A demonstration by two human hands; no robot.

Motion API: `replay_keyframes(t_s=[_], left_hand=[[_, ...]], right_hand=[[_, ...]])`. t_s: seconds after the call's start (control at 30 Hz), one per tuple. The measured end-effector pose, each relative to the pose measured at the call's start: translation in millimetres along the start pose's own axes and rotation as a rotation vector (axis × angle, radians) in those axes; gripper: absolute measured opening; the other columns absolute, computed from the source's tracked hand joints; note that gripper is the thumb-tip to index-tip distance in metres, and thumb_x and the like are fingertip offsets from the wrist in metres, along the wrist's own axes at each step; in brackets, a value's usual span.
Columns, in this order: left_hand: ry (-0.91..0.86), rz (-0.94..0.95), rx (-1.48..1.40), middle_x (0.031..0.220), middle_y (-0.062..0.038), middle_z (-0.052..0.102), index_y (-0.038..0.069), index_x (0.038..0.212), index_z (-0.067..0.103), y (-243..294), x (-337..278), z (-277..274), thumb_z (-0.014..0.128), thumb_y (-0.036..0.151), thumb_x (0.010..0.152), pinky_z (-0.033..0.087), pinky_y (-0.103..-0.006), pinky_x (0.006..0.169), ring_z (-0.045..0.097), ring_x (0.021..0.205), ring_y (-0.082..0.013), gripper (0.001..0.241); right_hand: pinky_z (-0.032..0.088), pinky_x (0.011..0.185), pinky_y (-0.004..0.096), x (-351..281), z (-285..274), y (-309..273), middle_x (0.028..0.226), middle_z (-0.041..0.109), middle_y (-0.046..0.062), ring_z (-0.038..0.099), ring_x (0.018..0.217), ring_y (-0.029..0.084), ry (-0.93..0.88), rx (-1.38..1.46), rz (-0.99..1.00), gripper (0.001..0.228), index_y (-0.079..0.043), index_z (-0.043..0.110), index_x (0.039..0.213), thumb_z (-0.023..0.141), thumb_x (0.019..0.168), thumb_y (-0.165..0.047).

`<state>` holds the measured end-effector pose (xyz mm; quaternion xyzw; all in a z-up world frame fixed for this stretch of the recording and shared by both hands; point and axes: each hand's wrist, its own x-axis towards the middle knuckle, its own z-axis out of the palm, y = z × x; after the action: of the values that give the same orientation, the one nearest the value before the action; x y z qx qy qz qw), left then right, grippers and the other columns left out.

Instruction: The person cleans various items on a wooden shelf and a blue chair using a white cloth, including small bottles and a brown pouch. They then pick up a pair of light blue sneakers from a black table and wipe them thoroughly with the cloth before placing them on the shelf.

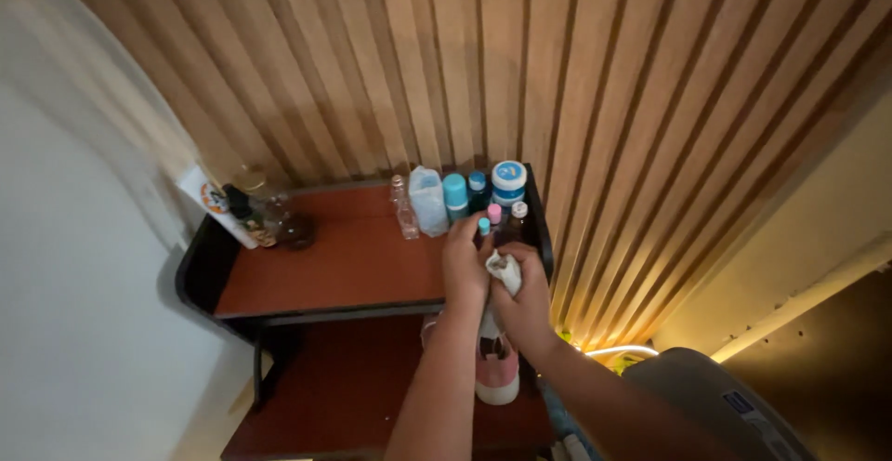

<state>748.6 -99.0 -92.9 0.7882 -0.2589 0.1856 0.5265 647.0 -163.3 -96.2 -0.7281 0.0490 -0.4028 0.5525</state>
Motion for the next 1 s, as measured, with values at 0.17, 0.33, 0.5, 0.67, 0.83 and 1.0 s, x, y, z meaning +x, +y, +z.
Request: replay_keyframes(t_s=[0.17, 0.33, 0.5, 0.67, 0.83, 1.0], left_hand=[[-0.042, 0.021, -0.023, 0.106, -0.013, 0.071, 0.019, 0.123, 0.071, -19, 0, 7, 0.075, 0.013, 0.088, 0.055, -0.0455, 0.093, 0.068, 0.108, -0.0365, 0.036], [-0.075, 0.033, -0.072, 0.113, -0.014, 0.07, 0.017, 0.13, 0.069, -34, 1, 10, 0.072, 0.014, 0.092, 0.053, -0.047, 0.099, 0.066, 0.113, -0.0376, 0.039], [-0.124, 0.136, 0.033, 0.116, -0.022, 0.067, 0.009, 0.14, 0.061, -80, 4, 23, 0.072, 0.021, 0.092, 0.05, -0.0515, 0.101, 0.063, 0.114, -0.0442, 0.051], [-0.122, 0.054, 0.131, 0.117, -0.011, 0.067, 0.016, 0.142, 0.062, -46, 1, 17, 0.073, 0.014, 0.088, 0.052, -0.0445, 0.101, 0.065, 0.115, -0.0337, 0.055], [-0.097, 0.003, 0.218, 0.119, -0.006, 0.064, 0.021, 0.14, 0.062, -51, 0, 26, 0.077, 0.019, 0.084, 0.053, -0.0402, 0.1, 0.064, 0.118, -0.028, 0.058], [-0.035, 0.035, 0.275, 0.102, -0.006, 0.062, 0.015, 0.124, 0.069, -66, -2, 34, 0.081, 0.023, 0.08, 0.057, -0.038, 0.088, 0.067, 0.1, -0.0284, 0.046]], right_hand=[[0.046, 0.1, 0.048, 1, -1, -7, 0.113, 0.065, 0.015, 0.065, 0.114, 0.034, 0.007, 0.033, -0.03, 0.04, -0.006, 0.063, 0.113, 0.064, 0.075, 0.007], [0.046, 0.099, 0.047, 2, -1, -4, 0.114, 0.065, 0.017, 0.064, 0.114, 0.036, 0.02, 0.087, -0.075, 0.037, -0.004, 0.063, 0.112, 0.061, 0.076, 0.006], [0.049, 0.099, 0.049, -5, -9, 12, 0.117, 0.066, 0.017, 0.065, 0.114, 0.041, -0.042, 0.046, -0.248, 0.039, -0.006, 0.07, 0.109, 0.068, 0.072, 0.005], [0.049, 0.098, 0.05, -18, -21, 12, 0.12, 0.065, 0.016, 0.065, 0.114, 0.042, -0.113, 0.046, -0.204, 0.034, -0.008, 0.071, 0.112, 0.071, 0.079, -0.001], [0.05, 0.098, 0.051, -20, -27, 17, 0.122, 0.064, 0.017, 0.065, 0.116, 0.042, -0.157, 0.047, -0.206, 0.034, -0.008, 0.071, 0.113, 0.074, 0.079, -0.005], [0.05, 0.096, 0.054, -18, -32, 7, 0.123, 0.064, 0.019, 0.065, 0.116, 0.045, -0.201, 0.031, -0.208, 0.037, -0.007, 0.07, 0.115, 0.076, 0.078, -0.008]])
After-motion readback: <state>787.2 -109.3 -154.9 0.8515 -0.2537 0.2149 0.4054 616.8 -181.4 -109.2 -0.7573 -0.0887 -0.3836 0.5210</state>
